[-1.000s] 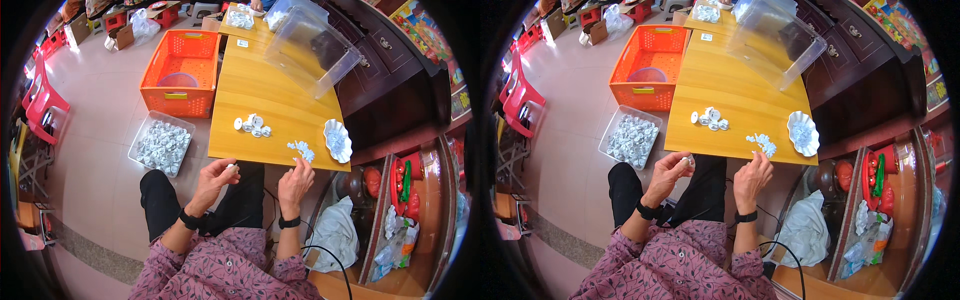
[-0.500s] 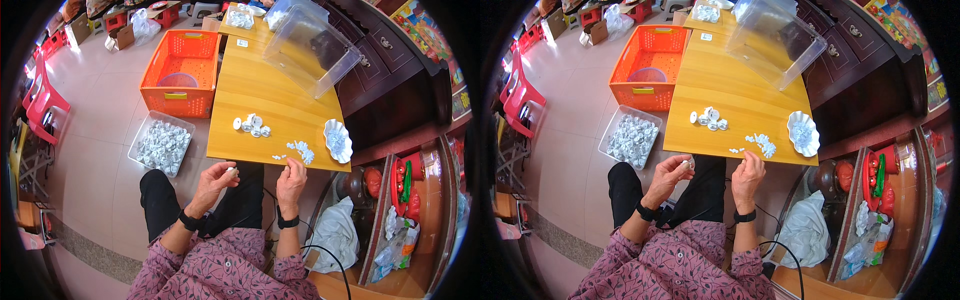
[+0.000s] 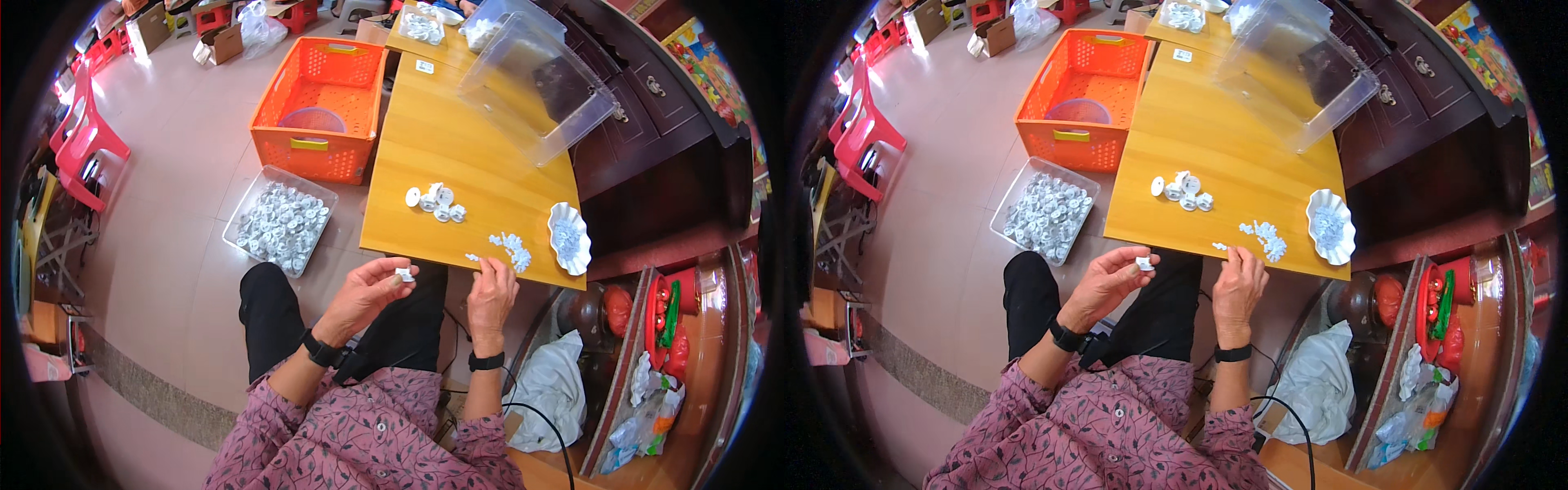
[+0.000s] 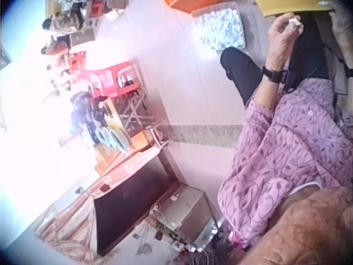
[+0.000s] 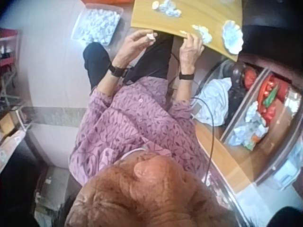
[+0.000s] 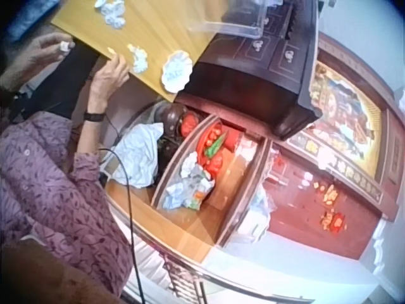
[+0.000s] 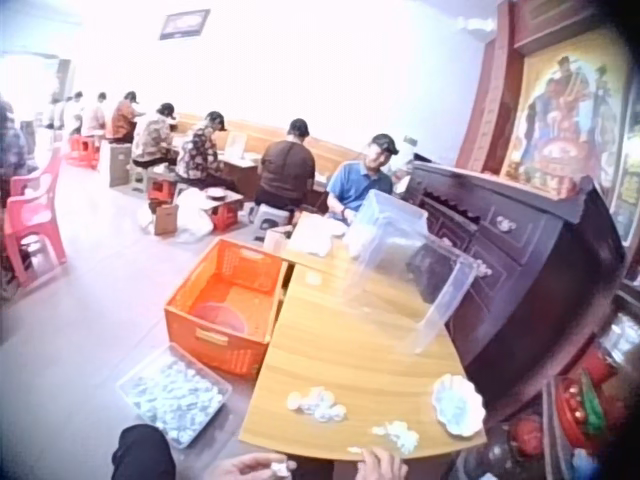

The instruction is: The person picks up a white plastic base and a small white component from the table, fits the component into the base by hand, and places the assembled unit back onto the table, repeating the process several times.

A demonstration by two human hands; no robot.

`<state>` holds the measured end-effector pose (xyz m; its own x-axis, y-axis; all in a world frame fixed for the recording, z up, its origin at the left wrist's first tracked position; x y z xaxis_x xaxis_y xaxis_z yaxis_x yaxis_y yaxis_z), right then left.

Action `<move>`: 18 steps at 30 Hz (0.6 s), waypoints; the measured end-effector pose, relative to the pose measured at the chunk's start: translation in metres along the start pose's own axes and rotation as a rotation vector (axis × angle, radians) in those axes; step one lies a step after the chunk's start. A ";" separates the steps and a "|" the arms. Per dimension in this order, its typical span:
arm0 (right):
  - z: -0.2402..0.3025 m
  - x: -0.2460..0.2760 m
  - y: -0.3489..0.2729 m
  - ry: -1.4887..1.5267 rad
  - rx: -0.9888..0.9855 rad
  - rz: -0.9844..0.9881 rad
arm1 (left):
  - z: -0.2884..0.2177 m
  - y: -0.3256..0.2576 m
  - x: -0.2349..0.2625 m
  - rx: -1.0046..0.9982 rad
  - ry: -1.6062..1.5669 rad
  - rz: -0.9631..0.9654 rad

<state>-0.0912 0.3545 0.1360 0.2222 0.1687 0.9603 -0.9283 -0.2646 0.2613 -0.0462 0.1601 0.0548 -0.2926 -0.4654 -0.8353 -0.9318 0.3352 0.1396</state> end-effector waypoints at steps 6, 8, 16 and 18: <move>-0.010 0.002 -0.003 0.005 0.055 -0.090 | 0.000 0.002 -0.003 -0.028 0.053 0.026; -0.009 0.002 -0.003 0.017 0.024 -0.093 | -0.002 0.002 -0.005 -0.045 0.089 0.036; -0.001 -0.018 -0.022 0.932 -0.301 0.088 | -0.004 0.001 -0.015 -0.053 0.111 0.056; 0.019 -0.015 -0.024 1.083 -0.301 0.109 | 0.000 0.002 -0.010 -0.051 0.026 0.057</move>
Point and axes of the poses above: each hand's wrist, its own y-axis towards the middle knuckle, its own x-axis out of the back of the hand, z = x × y, the point moved 9 cm from there along y, towards the middle knuckle, and after that the axes turned 15 degrees about z, right-handed, at the moved point
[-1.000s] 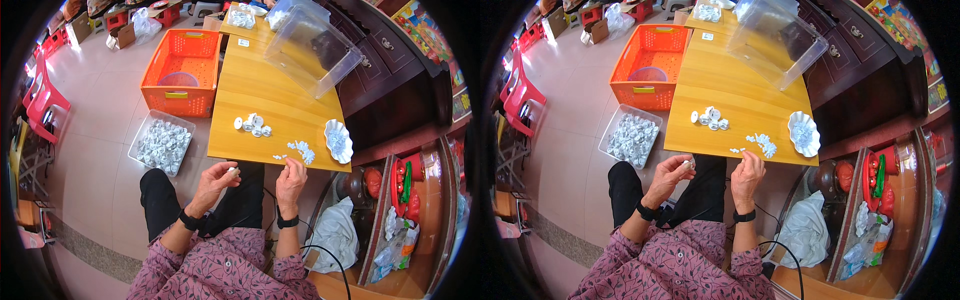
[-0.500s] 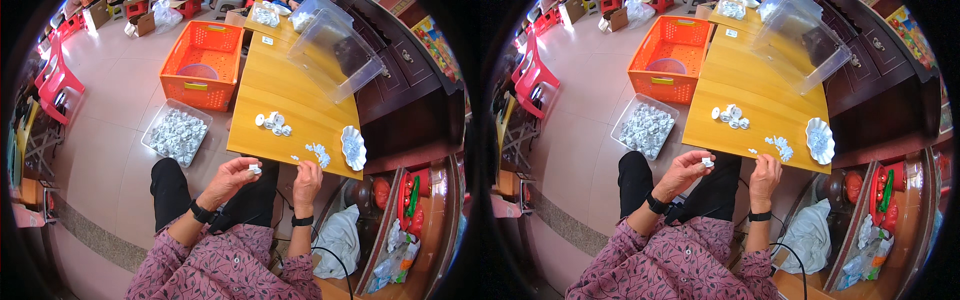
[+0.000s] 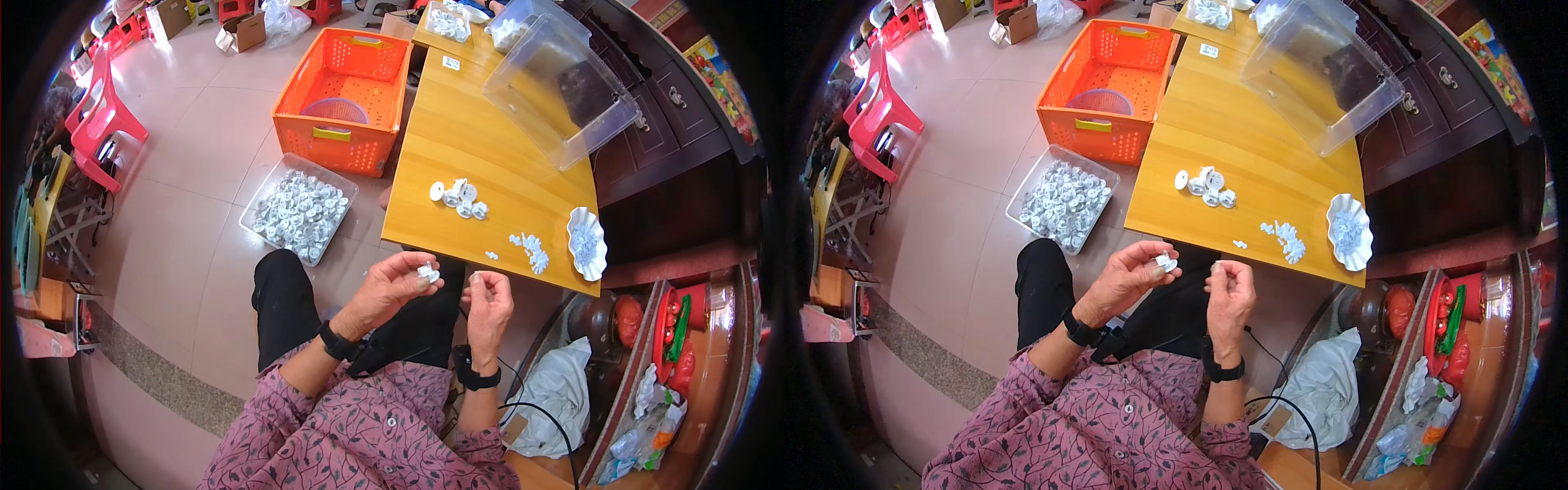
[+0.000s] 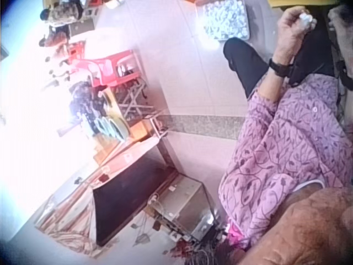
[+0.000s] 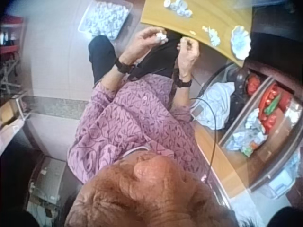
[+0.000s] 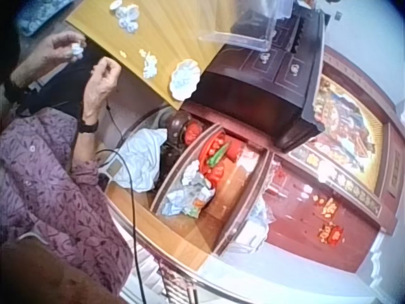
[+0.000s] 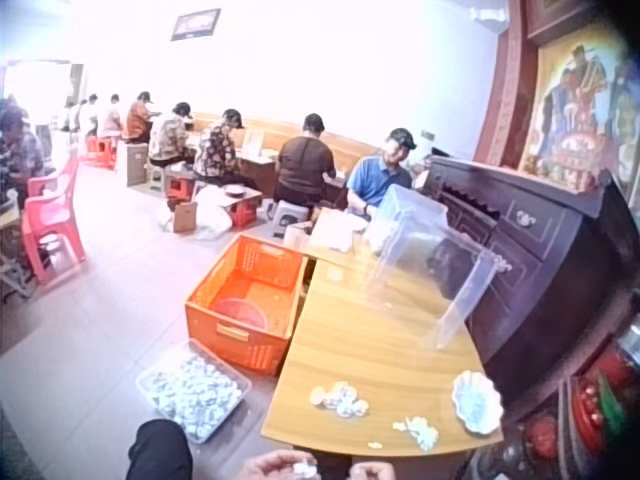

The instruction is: The person picks up a white plastic base and a small white component from the table, fits the component into the base by hand, and places the assembled unit back onto the table, repeating the process several times.

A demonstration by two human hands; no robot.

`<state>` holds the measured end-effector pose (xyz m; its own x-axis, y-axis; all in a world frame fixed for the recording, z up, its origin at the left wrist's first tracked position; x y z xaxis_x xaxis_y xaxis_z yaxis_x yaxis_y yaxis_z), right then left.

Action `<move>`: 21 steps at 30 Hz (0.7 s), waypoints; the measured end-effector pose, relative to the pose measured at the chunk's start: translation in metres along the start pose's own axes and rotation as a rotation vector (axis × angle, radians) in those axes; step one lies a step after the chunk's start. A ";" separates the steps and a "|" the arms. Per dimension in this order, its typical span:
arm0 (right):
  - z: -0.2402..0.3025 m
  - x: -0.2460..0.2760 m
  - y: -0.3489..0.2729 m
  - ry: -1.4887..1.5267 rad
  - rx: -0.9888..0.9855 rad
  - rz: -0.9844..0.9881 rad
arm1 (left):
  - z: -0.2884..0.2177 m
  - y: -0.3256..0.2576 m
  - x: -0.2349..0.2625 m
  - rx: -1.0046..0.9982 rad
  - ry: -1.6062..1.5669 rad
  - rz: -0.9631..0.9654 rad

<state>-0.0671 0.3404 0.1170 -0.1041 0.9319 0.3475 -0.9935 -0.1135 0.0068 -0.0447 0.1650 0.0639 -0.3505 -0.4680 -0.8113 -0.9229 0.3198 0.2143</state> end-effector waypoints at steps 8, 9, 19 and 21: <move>0.023 -0.043 -0.011 0.316 -0.013 0.147 | 0.008 -0.005 0.011 -0.001 -0.164 -0.043; 0.022 -0.044 -0.011 0.341 -0.027 0.149 | 0.008 -0.006 0.012 0.007 -0.150 -0.062; 0.022 -0.054 -0.012 0.383 -0.052 0.173 | 0.008 -0.007 0.014 -0.004 -0.245 -0.051; 0.028 -0.055 -0.012 0.396 0.019 0.167 | 0.008 -0.007 0.012 -0.006 -0.262 -0.065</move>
Point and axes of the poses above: each hand's wrist, its own y-axis towards the middle knuckle, its own x-axis out of the back of the hand, z = x × y, the point moved 9 cm from there along y, towards the middle knuckle, and after that the axes turned 15 degrees about z, right-handed, at the moved point
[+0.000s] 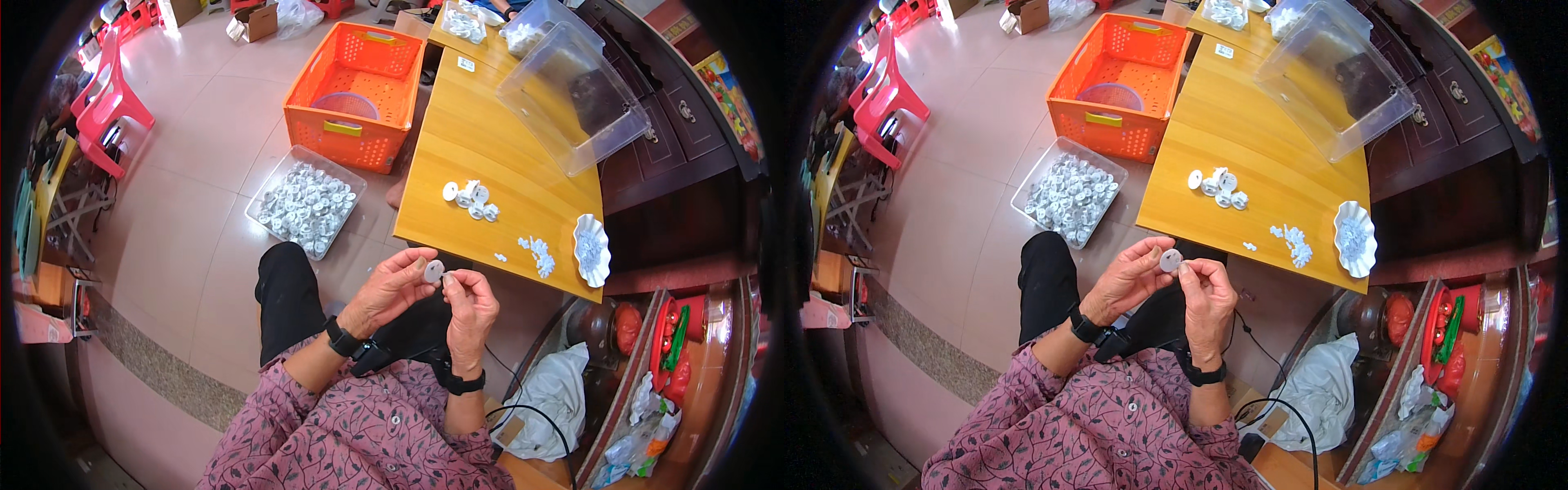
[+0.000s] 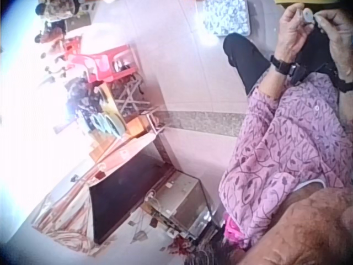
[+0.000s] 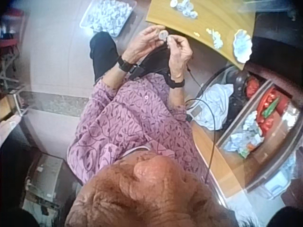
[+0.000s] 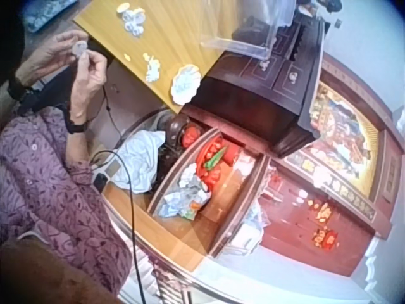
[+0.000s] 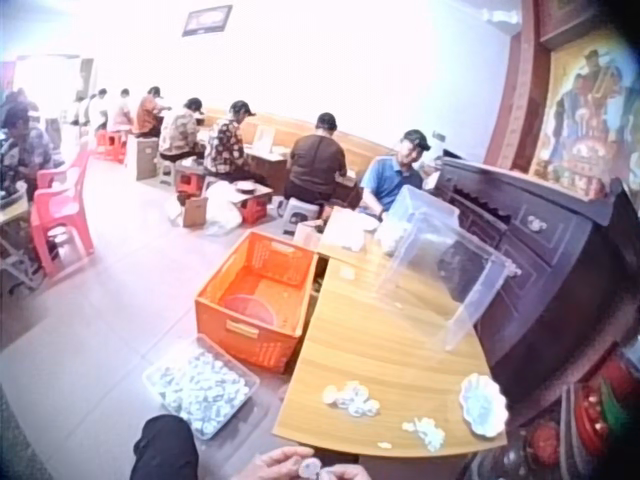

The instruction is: The person picks up a white plastic base and a small white component from the table, fits the component into the base by hand, and places the assembled unit back onto the table, repeating the process several times.

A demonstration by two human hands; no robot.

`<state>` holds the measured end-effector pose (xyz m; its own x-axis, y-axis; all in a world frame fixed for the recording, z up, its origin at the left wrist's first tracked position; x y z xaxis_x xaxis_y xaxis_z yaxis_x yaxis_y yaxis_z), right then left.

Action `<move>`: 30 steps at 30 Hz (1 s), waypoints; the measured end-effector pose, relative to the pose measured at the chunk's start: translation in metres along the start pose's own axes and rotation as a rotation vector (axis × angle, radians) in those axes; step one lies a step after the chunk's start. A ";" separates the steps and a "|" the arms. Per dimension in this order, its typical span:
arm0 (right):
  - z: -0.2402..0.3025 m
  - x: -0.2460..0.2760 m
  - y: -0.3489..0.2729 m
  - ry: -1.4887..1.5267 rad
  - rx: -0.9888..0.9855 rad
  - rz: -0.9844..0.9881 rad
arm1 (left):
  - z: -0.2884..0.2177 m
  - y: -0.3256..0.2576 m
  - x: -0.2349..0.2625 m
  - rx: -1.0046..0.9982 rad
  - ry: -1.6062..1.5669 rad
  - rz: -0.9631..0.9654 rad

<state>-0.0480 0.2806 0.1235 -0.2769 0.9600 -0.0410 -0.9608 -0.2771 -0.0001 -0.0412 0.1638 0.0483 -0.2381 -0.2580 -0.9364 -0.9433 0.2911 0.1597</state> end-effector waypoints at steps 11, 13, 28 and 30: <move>0.001 -0.003 0.001 -0.119 0.102 -0.040 | 0.002 0.000 0.000 -0.009 -0.024 0.018; 0.001 -0.003 0.001 -0.118 0.105 -0.041 | 0.001 0.000 0.000 -0.017 -0.021 0.011; 0.004 -0.005 0.000 -0.172 0.139 -0.059 | -0.006 0.001 -0.005 -0.074 0.111 0.006; 0.006 -0.005 0.000 -0.198 0.152 -0.062 | -0.008 0.000 -0.007 -0.077 0.156 -0.008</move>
Point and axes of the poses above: each hand's wrist, its own y-axis towards the middle knuckle, its own x-axis out of the back of the hand, z = x × y, the point moved 9 cm from there along y, towards the middle knuckle, and after that the axes turned 15 degrees about z, right-handed, at the moved point
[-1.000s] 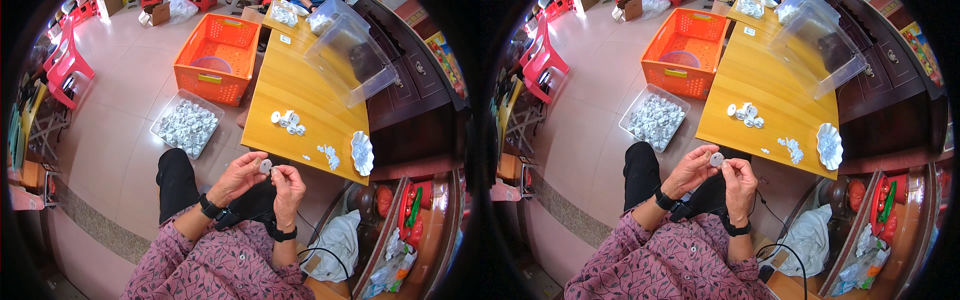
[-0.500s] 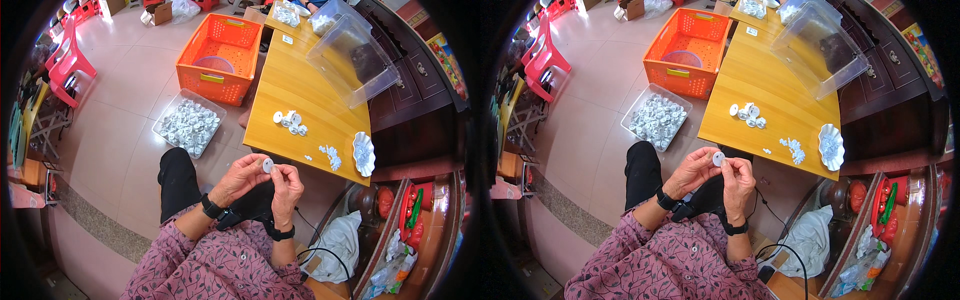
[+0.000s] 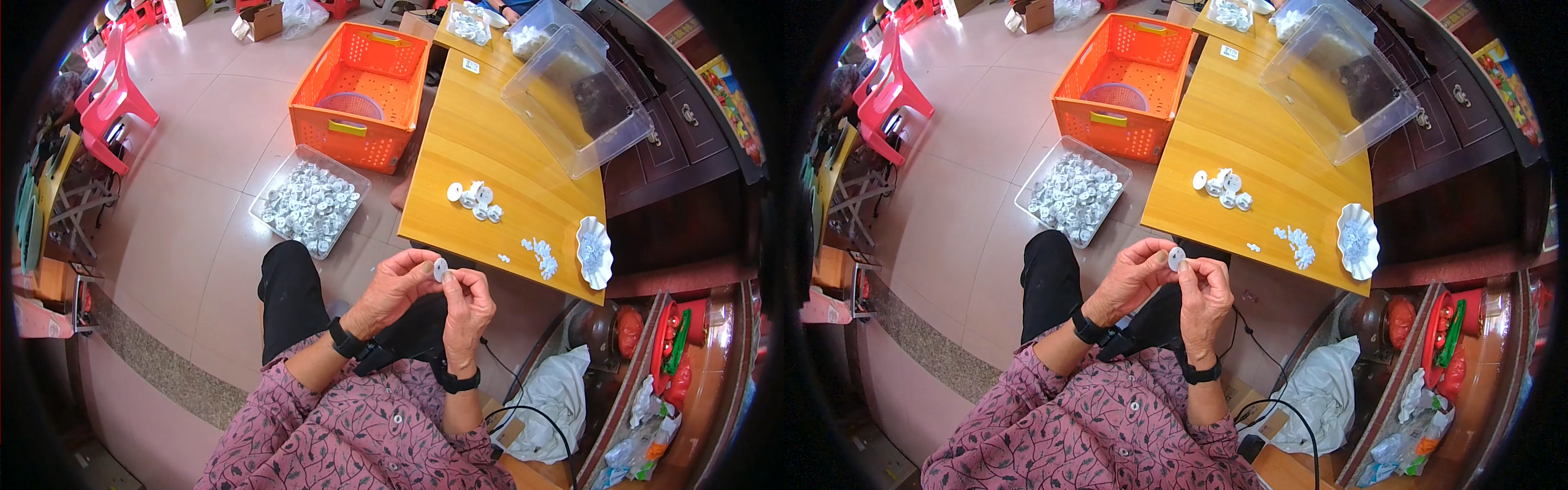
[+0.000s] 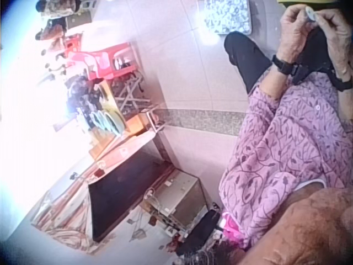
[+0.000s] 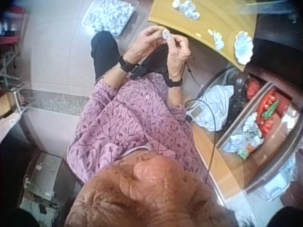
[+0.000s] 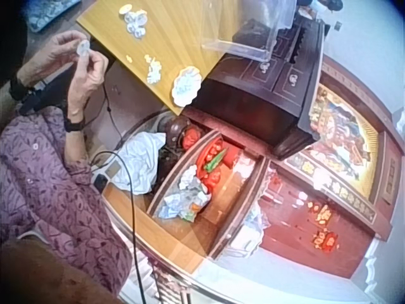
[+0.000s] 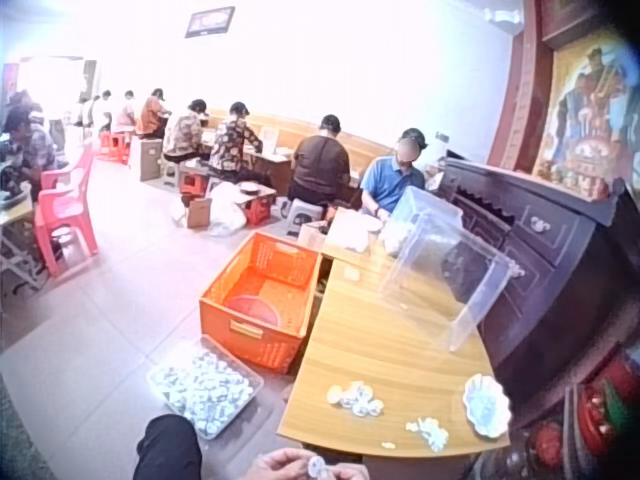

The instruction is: The person picks up a white plastic base and a small white component from the table, fits the component into the base by hand, and places the assembled unit back onto the table, repeating the process several times.

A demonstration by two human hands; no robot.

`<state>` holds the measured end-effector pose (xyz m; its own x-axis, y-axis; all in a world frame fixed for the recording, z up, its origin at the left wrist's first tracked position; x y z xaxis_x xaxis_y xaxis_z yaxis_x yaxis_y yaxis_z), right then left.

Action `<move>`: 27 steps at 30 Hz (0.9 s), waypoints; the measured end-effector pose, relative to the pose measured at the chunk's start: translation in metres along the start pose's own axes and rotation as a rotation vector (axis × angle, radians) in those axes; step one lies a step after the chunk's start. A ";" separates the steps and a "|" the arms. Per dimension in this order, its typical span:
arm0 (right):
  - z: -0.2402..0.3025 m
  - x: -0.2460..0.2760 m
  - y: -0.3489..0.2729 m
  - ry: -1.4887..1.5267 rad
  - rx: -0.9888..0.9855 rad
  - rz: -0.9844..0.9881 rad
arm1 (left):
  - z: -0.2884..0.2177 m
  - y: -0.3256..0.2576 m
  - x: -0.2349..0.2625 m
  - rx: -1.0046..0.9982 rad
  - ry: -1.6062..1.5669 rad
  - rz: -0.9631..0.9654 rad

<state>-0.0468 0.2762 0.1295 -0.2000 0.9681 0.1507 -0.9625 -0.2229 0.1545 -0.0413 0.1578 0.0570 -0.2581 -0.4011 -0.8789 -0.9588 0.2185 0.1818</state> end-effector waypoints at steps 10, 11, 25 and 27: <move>0.008 -0.008 0.006 -0.162 0.046 0.105 | -0.008 -0.004 0.005 -0.016 0.143 -0.040; 0.008 -0.008 0.006 -0.117 0.033 0.109 | -0.009 -0.003 0.006 -0.017 0.144 -0.041; 0.007 -0.006 0.008 -0.205 0.090 0.099 | -0.007 -0.004 0.009 0.010 0.107 -0.074; 0.014 -0.009 0.007 -0.299 0.099 0.105 | -0.006 -0.004 0.010 0.013 0.119 -0.071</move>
<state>-0.0494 0.2644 0.1430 -0.2206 0.8663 0.4481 -0.9141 -0.3439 0.2149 -0.0408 0.1472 0.0498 -0.2024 -0.5184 -0.8309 -0.9738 0.1967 0.1144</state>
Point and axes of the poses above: each hand's wrist, its own y-axis towards the middle knuckle, its own x-axis out of the back of the hand, z = x × y, the point moved 9 cm from there along y, towards the middle knuckle, and after that the axes turned 15 degrees about z, right-handed, at the moved point
